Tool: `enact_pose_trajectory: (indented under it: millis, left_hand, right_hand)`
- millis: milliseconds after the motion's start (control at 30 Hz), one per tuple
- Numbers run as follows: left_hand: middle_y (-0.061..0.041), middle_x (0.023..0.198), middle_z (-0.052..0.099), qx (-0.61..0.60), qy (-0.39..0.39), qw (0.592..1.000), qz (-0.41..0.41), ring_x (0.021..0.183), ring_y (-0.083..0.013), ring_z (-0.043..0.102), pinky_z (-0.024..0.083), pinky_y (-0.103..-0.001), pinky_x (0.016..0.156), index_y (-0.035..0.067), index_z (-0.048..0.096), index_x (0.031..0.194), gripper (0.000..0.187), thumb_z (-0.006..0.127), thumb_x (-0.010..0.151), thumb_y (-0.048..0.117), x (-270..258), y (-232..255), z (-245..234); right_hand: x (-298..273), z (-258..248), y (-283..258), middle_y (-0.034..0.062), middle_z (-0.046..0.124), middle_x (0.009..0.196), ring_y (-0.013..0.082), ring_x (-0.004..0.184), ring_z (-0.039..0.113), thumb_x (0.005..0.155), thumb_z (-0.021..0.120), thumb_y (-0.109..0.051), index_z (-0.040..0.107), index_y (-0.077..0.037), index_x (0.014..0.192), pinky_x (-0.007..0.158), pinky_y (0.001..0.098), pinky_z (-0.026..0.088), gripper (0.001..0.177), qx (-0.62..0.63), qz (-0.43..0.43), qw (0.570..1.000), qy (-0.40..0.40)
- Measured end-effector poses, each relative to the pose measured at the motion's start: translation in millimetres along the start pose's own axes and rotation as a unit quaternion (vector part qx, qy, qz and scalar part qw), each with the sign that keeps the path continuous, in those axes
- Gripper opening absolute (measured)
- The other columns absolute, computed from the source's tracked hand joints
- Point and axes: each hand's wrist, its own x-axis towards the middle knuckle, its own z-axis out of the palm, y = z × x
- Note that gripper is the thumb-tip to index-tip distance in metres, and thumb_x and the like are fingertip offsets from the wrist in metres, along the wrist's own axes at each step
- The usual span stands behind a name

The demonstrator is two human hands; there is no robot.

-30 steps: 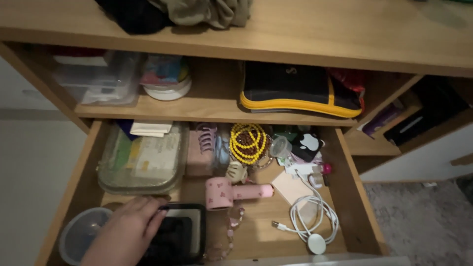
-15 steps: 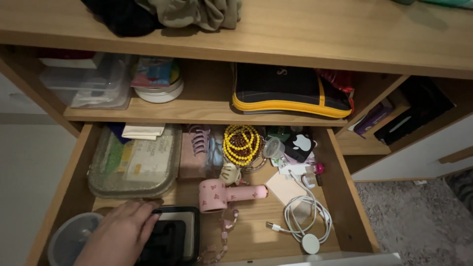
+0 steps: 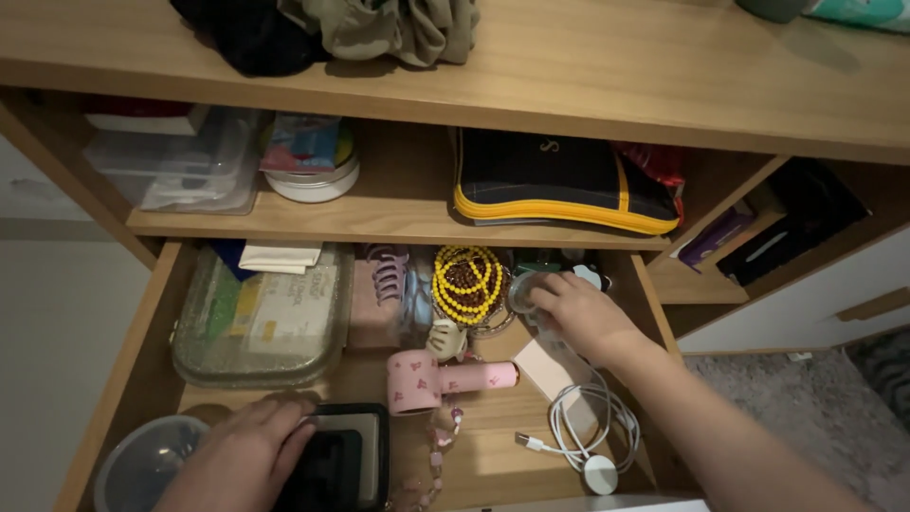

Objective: Organizing various personal items including glasses, charging cables, and hair accessories inside a wooden drawer.

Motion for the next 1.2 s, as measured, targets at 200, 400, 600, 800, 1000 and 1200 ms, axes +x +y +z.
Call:
enact_pose_trajectory:
  millis: [200,400,600,800,1000,1200]
  left_hand:
    - [-0.002,0.121,0.074,0.004,-0.006,1.000,0.016,0.111,-0.0245,0.072,0.058,-0.042,0.091,0.024,0.066,0.126,0.035,0.060,0.095,0.039,4,-8,6]
    - [0.007,0.121,0.076,0.000,-0.047,0.999,-0.024,0.112,-0.0163,0.073,0.059,-0.035,0.093,0.032,0.066,0.126,0.035,0.059,0.095,0.048,6,-3,4]
    - [0.015,0.122,0.075,0.042,-0.046,0.996,-0.064,0.113,-0.0103,0.073,0.060,-0.032,0.093,0.042,0.064,0.126,0.034,0.062,0.093,0.047,9,-11,17]
    - [0.016,0.118,0.077,0.032,-0.024,0.998,-0.045,0.110,-0.0075,0.075,0.061,-0.028,0.090,0.040,0.066,0.122,0.032,0.065,0.091,0.047,12,-27,33]
    - [0.017,0.126,0.074,0.035,-0.085,0.993,-0.070,0.118,-0.0067,0.071,0.059,-0.028,0.098,0.041,0.064,0.127,0.033,0.058,0.095,0.049,11,-11,13]
    - [0.016,0.124,0.075,0.019,-0.038,0.997,-0.070,0.114,-0.0070,0.074,0.060,-0.030,0.096,0.039,0.067,0.124,0.033,0.065,0.092,0.041,5,-3,8]
  right_hand:
    - [-16,-26,-15,0.0090,0.062,0.106,0.0282,0.091,0.063,0.093,0.068,-0.015,0.070,-0.007,0.103,0.070,0.0413,0.056,0.013,0.123,-0.036,0.987,0.094]
    - [-25,-32,-28,0.0023,0.066,0.123,0.0175,0.105,0.070,0.091,0.070,-0.016,0.069,-0.014,0.102,0.098,0.0273,0.064,0.011,0.248,-0.031,0.967,-0.046]
    - [-18,-23,2,0.0023,0.061,0.134,0.0301,0.127,0.047,0.082,0.070,-0.014,0.059,-0.022,0.130,0.103,0.0509,0.034,0.050,0.030,0.017,0.999,-0.030]
    - [-9,10,7,0.0056,0.067,0.124,0.0317,0.124,0.047,0.092,0.063,-0.034,0.057,-0.022,0.138,0.110,0.0549,0.028,0.049,-0.114,-0.007,0.993,-0.013]
    - [-3,22,6,-0.0022,0.067,0.122,0.0310,0.124,0.044,0.092,0.059,-0.033,0.062,-0.019,0.133,0.111,0.0637,0.029,0.043,-0.203,-0.029,0.979,-0.016]
    - [-5,-35,-25,0.0032,0.053,0.144,0.0256,0.134,0.041,0.097,0.056,-0.041,0.053,-0.021,0.144,0.119,0.0601,0.024,0.051,-0.174,0.034,0.975,-0.138]
